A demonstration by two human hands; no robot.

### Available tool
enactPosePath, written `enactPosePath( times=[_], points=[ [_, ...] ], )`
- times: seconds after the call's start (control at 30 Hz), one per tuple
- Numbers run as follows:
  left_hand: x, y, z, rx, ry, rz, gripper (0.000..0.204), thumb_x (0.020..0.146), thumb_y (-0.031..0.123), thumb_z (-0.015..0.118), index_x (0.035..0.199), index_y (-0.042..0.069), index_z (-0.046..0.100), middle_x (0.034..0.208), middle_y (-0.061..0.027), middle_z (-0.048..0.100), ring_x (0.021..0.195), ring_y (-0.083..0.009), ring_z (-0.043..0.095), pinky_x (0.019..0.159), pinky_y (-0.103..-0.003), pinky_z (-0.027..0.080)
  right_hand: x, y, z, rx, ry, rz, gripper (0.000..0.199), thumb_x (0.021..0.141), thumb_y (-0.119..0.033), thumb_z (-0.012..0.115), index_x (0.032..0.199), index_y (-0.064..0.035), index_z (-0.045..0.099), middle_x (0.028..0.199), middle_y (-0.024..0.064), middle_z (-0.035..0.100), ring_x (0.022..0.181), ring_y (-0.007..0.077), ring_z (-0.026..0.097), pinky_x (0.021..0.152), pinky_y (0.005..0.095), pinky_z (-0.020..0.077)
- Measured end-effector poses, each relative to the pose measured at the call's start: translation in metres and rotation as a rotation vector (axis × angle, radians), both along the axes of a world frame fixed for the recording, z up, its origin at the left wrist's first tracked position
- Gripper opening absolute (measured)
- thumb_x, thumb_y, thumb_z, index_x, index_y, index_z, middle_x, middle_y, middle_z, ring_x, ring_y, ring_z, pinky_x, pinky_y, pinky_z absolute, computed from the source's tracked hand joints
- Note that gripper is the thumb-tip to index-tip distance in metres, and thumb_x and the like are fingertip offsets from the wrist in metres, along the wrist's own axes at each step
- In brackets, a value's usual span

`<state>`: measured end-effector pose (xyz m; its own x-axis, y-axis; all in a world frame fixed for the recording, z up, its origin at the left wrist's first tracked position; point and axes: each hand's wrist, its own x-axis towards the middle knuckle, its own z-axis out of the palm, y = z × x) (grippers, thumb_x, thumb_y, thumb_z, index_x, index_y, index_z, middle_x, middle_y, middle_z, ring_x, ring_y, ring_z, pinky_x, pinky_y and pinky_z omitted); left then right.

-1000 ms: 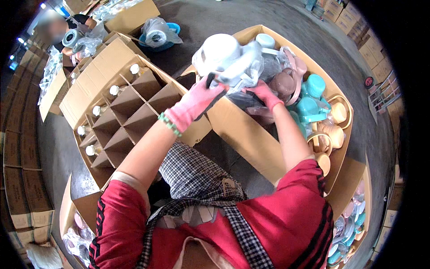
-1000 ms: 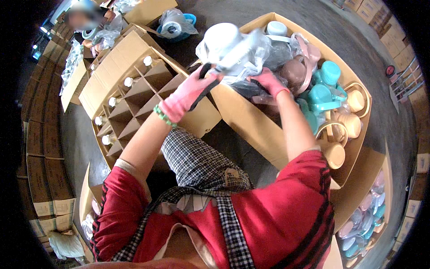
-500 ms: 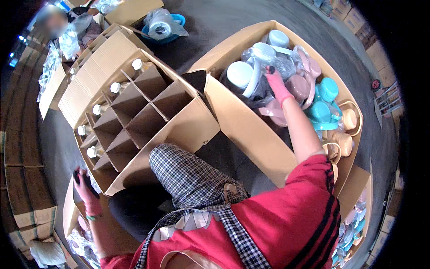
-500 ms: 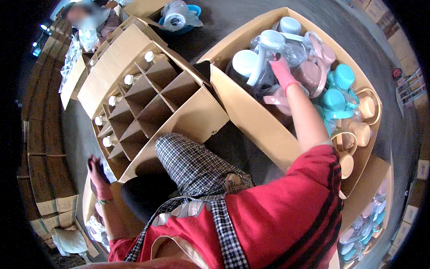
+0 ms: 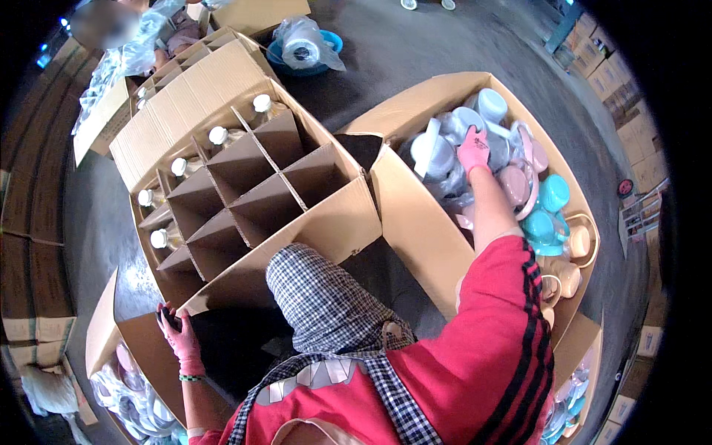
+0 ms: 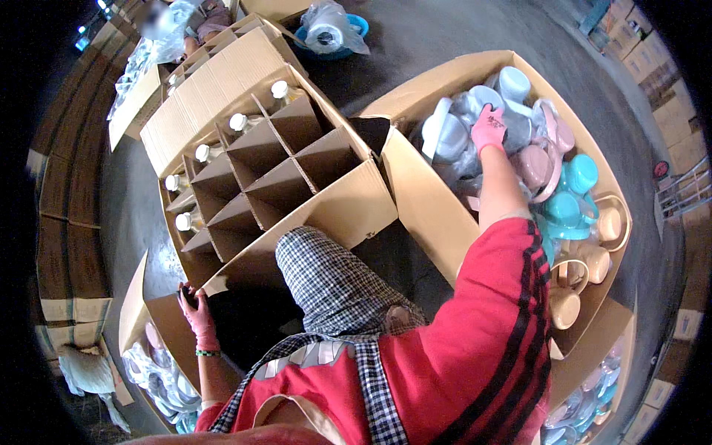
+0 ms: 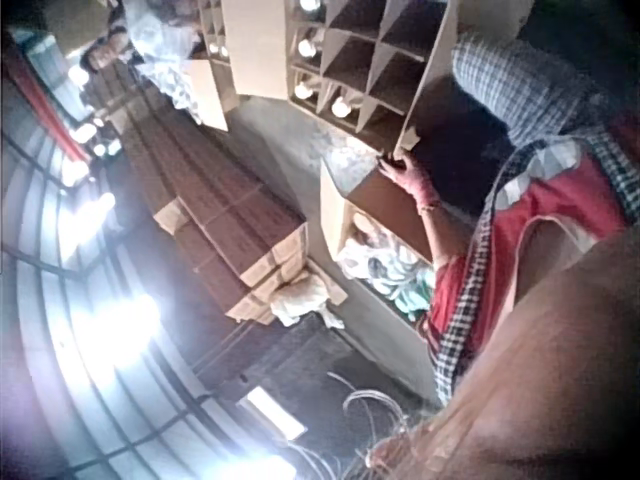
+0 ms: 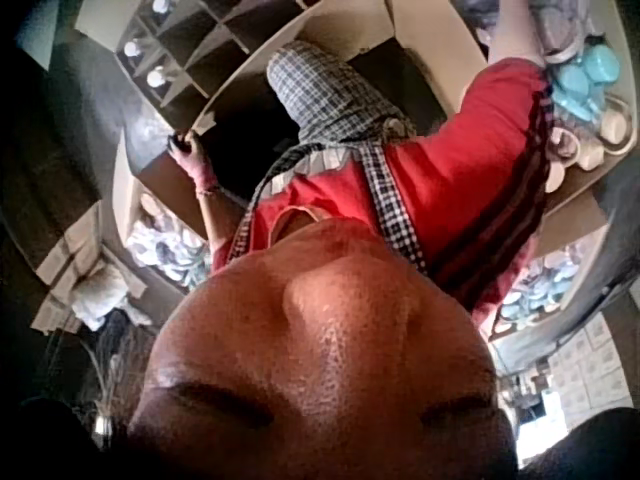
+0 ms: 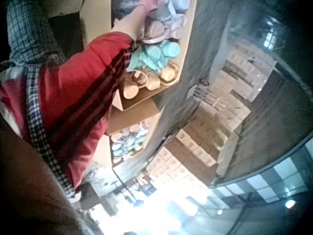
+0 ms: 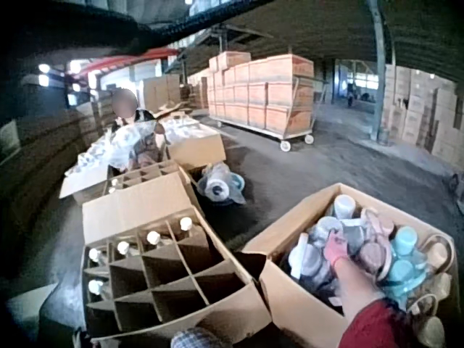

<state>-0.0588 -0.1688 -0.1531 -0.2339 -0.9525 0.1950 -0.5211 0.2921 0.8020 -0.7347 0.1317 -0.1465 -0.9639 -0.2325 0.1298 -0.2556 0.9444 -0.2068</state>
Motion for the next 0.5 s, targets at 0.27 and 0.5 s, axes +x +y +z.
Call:
enactPosePath(
  times=[0.27, 0.5],
  points=[
    [-0.013, 0.002, 0.007, -0.072, -0.053, -0.053, 0.048, 0.078, 0.006, 0.058, 0.121, 0.001, 0.039, 0.116, -0.0105, 0.045, 0.097, -0.0218, 0.048, 0.085, -0.032, 0.039, -0.007, 0.028, 0.025, -0.187, -0.061, -0.001, 0.038, 0.078, -0.036, 0.053, 0.096, -0.0028, 0.059, 0.094, 0.0219, 0.059, 0.091, 0.0362, 0.056, 0.079, 0.0420, 0.0436],
    [-0.023, 0.009, 0.012, -0.162, -0.064, -0.134, 0.044, 0.077, 0.005, 0.058, 0.118, 0.001, 0.043, 0.110, -0.0115, 0.050, 0.096, -0.0229, 0.050, 0.085, -0.033, 0.040, 0.054, 0.008, 0.164, -0.412, 0.357, 0.390, 0.030, 0.079, -0.028, 0.055, 0.087, 0.0005, 0.060, 0.088, 0.0212, 0.060, 0.083, 0.0342, 0.057, 0.072, 0.0373, 0.0437]
  ],
)
